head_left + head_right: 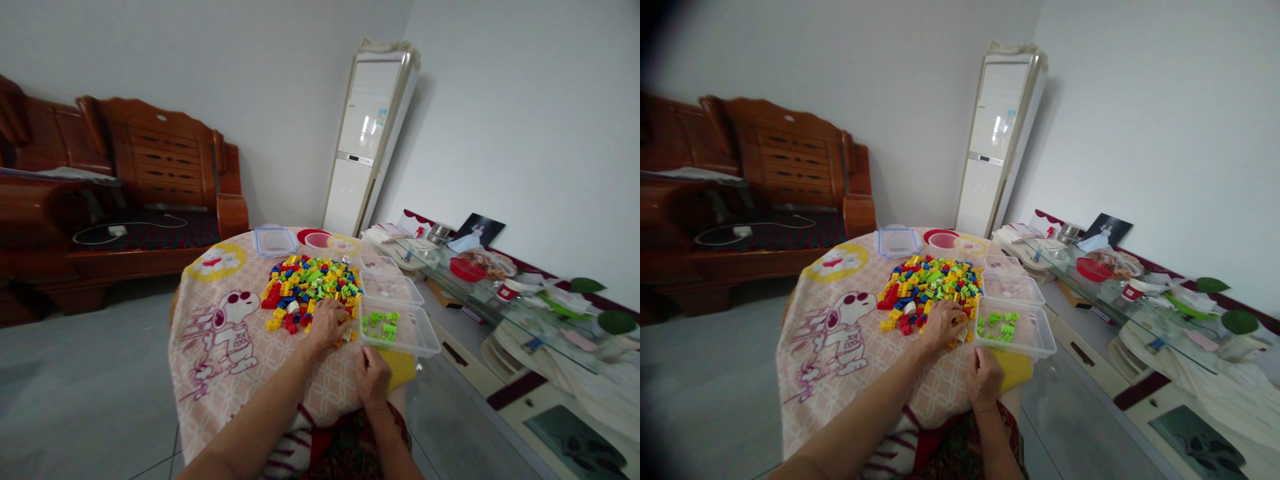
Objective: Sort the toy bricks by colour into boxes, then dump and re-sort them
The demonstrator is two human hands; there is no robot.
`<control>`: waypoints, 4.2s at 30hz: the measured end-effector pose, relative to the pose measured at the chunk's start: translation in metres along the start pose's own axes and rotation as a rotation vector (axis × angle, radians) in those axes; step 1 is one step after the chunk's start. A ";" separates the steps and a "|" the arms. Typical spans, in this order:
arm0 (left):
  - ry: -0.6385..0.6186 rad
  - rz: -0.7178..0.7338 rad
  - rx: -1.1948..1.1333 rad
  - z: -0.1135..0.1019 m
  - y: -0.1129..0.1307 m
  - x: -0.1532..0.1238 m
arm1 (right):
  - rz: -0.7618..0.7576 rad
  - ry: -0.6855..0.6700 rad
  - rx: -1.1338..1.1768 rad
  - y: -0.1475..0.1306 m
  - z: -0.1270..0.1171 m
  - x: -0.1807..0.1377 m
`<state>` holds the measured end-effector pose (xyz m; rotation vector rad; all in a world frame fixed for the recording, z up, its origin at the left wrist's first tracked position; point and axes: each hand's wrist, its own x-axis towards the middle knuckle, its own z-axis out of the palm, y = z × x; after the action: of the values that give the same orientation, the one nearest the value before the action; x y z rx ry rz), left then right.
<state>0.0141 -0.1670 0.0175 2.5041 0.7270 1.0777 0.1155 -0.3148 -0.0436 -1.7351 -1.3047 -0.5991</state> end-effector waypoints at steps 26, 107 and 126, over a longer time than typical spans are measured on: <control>-0.086 -0.001 0.057 0.003 0.001 -0.002 | -0.017 -0.004 -0.012 0.001 0.001 0.000; -0.160 -0.033 -0.008 0.000 -0.019 0.000 | 0.007 -0.012 -0.004 0.001 0.000 0.000; -0.069 0.188 -0.113 0.016 0.026 0.013 | 0.016 -0.023 0.002 -0.001 -0.002 0.001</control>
<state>0.0421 -0.1824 0.0263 2.5368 0.4054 1.0552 0.1150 -0.3161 -0.0418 -1.7538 -1.3059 -0.5694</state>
